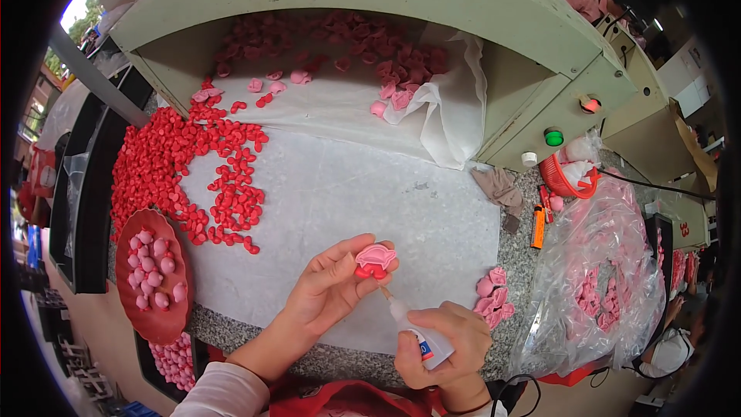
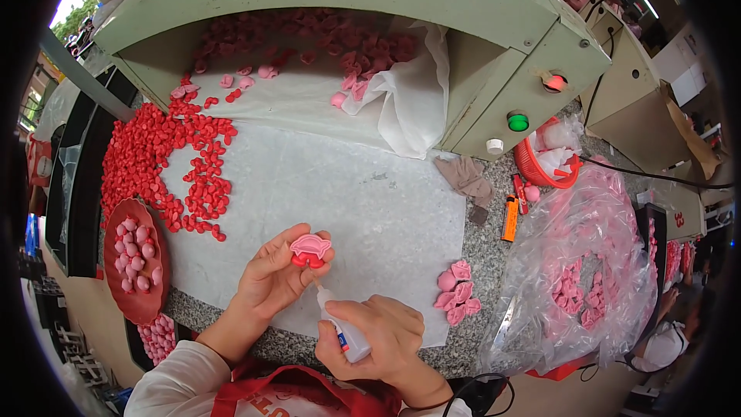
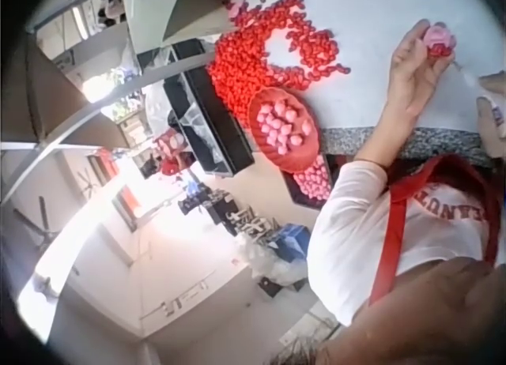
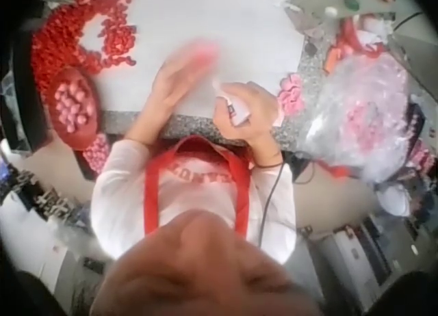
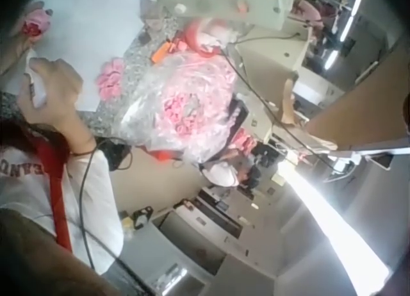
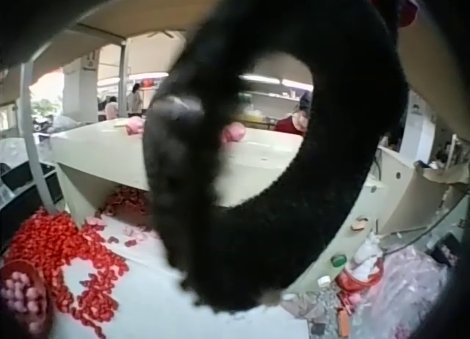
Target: Applying glue to white plastic base pieces and attaching pink flower-shaped components to assemble decorative items.
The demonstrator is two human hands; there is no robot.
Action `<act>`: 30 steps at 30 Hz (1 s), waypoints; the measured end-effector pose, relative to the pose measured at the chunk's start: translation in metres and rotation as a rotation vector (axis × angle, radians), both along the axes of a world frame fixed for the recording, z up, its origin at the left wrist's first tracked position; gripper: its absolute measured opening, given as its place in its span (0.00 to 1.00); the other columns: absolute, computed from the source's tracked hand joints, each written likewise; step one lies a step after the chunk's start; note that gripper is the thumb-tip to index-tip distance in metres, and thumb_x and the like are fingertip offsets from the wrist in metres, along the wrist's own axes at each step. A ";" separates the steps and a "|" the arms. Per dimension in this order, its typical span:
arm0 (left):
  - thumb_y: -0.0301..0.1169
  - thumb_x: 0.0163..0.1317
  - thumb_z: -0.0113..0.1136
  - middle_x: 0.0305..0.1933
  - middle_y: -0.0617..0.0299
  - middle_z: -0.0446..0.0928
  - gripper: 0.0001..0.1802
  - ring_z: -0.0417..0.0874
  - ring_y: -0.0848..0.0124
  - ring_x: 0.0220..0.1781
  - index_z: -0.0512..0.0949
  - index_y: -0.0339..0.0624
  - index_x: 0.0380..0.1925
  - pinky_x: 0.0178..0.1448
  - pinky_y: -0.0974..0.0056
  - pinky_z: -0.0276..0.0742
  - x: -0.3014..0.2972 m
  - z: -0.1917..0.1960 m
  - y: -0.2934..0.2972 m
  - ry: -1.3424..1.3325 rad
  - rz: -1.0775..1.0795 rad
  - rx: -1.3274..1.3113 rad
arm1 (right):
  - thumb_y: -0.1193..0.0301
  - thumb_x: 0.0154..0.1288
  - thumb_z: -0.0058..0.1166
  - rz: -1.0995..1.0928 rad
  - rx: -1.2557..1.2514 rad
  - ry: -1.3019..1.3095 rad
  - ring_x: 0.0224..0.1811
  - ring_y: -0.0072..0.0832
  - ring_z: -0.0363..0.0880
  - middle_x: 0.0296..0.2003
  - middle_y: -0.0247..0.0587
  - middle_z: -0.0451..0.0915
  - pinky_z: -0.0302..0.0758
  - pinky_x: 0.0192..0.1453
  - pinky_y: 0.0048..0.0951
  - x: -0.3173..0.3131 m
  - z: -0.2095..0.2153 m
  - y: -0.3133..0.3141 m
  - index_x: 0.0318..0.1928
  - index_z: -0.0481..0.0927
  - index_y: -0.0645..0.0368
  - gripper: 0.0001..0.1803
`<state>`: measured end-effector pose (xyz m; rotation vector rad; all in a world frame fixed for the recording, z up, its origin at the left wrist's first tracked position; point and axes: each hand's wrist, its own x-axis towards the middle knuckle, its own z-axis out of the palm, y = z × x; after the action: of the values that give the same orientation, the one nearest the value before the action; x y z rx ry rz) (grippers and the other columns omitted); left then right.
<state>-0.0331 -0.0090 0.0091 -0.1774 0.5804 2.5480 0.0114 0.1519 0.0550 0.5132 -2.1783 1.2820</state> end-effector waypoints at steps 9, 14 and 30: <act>0.28 0.57 0.54 0.53 0.45 0.67 0.18 0.73 0.55 0.53 0.70 0.39 0.49 0.55 0.58 0.74 0.000 -0.001 0.001 0.007 -0.004 0.013 | 0.76 0.39 0.58 0.001 0.006 0.004 0.11 0.25 0.67 0.20 0.35 0.75 0.65 0.16 0.21 -0.001 -0.002 0.000 0.35 0.73 0.62 0.17; 0.28 0.58 0.53 0.53 0.46 0.68 0.18 0.73 0.55 0.53 0.70 0.39 0.49 0.55 0.57 0.74 0.000 -0.001 0.000 0.001 -0.005 -0.002 | 0.76 0.38 0.58 0.005 -0.005 0.014 0.11 0.24 0.67 0.20 0.35 0.75 0.64 0.15 0.20 -0.001 -0.001 0.001 0.34 0.73 0.62 0.17; 0.28 0.58 0.53 0.54 0.46 0.67 0.18 0.73 0.56 0.53 0.70 0.40 0.49 0.55 0.58 0.73 0.000 0.000 0.001 -0.039 -0.006 0.005 | 0.77 0.37 0.57 0.005 -0.039 -0.006 0.11 0.26 0.69 0.20 0.37 0.76 0.66 0.15 0.21 -0.002 -0.001 0.001 0.33 0.74 0.63 0.15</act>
<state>-0.0332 -0.0077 0.0092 -0.2222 0.5586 2.5345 0.0096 0.1532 0.0545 0.5000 -2.1531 1.3276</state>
